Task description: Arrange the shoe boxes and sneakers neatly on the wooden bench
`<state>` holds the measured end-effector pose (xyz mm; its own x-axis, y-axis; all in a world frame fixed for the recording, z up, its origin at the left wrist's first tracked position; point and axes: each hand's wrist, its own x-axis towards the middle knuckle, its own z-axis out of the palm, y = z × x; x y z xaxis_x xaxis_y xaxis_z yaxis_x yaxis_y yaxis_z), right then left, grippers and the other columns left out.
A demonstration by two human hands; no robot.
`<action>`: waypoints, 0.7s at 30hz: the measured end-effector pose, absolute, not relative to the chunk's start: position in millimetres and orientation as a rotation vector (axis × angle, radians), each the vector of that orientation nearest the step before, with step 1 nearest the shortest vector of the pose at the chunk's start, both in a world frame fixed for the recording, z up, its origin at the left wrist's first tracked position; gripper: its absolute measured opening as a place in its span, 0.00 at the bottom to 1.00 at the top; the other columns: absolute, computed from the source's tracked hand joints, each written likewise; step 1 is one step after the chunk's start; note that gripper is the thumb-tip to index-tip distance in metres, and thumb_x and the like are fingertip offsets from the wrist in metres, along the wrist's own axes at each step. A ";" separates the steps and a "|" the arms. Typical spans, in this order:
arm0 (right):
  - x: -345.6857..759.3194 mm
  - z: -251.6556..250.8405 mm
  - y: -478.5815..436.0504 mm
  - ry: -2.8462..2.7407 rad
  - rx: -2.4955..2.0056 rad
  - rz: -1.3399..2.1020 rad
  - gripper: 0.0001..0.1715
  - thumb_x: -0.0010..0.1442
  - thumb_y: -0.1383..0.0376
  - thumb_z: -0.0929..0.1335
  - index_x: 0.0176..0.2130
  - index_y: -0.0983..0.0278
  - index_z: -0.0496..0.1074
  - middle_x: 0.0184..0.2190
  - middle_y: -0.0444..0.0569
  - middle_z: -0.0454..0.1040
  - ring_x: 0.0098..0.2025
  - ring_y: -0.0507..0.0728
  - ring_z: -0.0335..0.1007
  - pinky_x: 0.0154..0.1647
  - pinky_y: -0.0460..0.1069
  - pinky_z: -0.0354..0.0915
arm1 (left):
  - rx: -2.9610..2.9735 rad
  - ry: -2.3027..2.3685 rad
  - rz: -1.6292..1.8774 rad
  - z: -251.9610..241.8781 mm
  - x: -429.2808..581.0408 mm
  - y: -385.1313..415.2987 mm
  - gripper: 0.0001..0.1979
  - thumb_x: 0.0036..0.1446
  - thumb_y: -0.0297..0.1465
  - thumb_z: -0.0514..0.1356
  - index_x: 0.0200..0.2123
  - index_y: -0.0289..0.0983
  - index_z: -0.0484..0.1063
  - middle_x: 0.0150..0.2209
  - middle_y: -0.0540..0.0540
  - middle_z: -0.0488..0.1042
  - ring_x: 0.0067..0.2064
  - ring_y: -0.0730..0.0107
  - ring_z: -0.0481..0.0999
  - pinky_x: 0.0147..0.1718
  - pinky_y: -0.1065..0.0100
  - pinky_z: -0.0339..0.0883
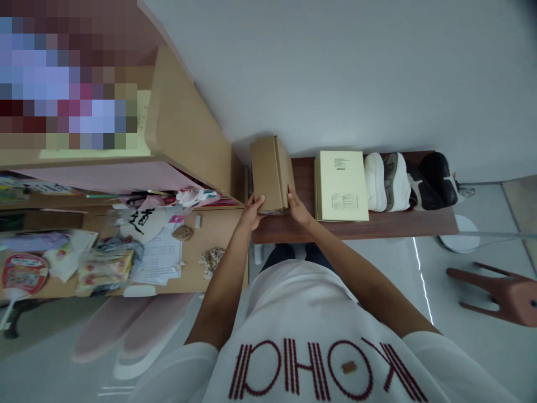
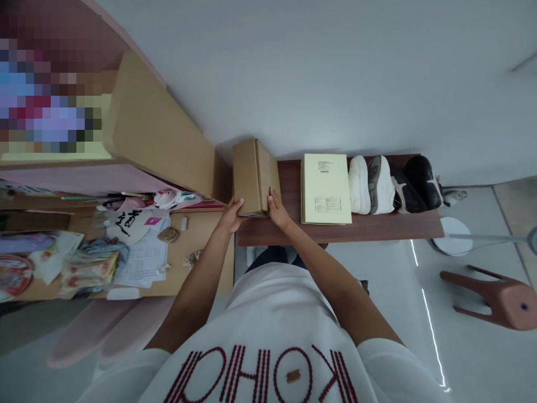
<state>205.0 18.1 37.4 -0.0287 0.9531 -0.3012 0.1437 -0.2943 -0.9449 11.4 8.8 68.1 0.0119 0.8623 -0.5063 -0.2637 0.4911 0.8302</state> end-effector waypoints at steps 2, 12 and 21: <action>203.5 46.5 15.7 -1.153 -1.473 1.462 0.50 0.65 0.32 0.62 0.72 0.57 0.63 0.75 0.47 0.58 0.79 0.61 0.42 0.80 0.62 0.40 | 0.659 1.251 1.000 69.4 14.9 8.1 0.36 0.61 0.46 0.68 0.70 0.48 0.64 0.66 0.43 0.74 0.68 0.47 0.71 0.65 0.43 0.67; 200.5 61.5 3.5 -0.980 -1.415 1.607 0.54 0.60 0.41 0.73 0.75 0.56 0.56 0.71 0.45 0.66 0.74 0.63 0.60 0.76 0.62 0.55 | 0.769 1.252 1.056 67.2 27.1 -0.7 0.43 0.58 0.44 0.69 0.73 0.45 0.61 0.68 0.44 0.71 0.70 0.52 0.67 0.70 0.50 0.61; 210.1 64.6 10.8 -1.020 -1.535 1.603 0.55 0.59 0.34 0.69 0.75 0.53 0.58 0.72 0.43 0.64 0.76 0.64 0.55 0.79 0.63 0.47 | 0.416 1.294 1.001 47.7 30.0 11.5 0.39 0.61 0.60 0.58 0.67 0.43 0.69 0.60 0.41 0.78 0.61 0.49 0.77 0.54 0.54 0.75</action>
